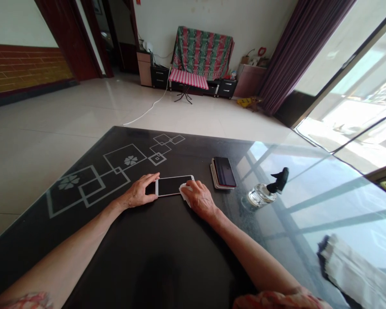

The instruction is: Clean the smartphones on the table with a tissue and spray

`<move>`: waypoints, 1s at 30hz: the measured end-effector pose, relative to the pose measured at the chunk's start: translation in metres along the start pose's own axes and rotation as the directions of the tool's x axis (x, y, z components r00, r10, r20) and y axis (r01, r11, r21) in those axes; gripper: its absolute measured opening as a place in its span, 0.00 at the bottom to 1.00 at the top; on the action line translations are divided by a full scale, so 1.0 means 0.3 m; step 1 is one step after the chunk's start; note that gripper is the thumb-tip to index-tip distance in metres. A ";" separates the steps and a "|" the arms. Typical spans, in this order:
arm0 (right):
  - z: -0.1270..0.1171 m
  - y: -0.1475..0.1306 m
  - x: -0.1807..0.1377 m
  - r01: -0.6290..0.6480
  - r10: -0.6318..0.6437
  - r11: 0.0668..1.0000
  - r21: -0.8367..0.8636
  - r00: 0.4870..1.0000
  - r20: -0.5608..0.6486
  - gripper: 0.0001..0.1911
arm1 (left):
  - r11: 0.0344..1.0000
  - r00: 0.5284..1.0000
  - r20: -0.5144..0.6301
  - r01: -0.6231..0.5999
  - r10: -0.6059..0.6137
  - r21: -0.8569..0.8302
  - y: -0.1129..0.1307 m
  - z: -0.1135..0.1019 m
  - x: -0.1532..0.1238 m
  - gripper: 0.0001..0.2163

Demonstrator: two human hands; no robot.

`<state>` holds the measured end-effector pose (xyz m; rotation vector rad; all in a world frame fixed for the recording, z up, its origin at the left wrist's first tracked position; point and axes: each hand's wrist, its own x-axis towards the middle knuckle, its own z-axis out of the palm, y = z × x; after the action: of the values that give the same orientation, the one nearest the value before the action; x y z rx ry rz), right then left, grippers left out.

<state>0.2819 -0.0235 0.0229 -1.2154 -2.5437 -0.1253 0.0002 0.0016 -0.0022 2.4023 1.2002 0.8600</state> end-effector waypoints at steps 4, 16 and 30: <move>0.031 -0.042 0.058 0.108 -0.108 0.994 0.014 0.994 -0.014 0.13 | 1.000 1.000 0.006 0.010 -0.010 -0.005 0.012 -0.005 0.001 0.36; 0.079 -0.125 0.127 0.223 -0.218 0.970 0.099 0.974 -0.062 0.13 | 0.999 0.999 0.024 0.040 -0.040 0.001 0.030 -0.010 0.005 0.37; 0.039 -0.035 0.113 0.068 -0.057 0.989 0.129 0.995 -0.081 0.12 | 0.998 0.998 0.031 0.056 -0.056 -0.002 0.039 -0.019 0.004 0.38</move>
<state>0.2509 -0.0025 0.0233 -1.0614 -2.4809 -0.0185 0.0044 -0.0042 0.0087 2.3593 1.2474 0.8041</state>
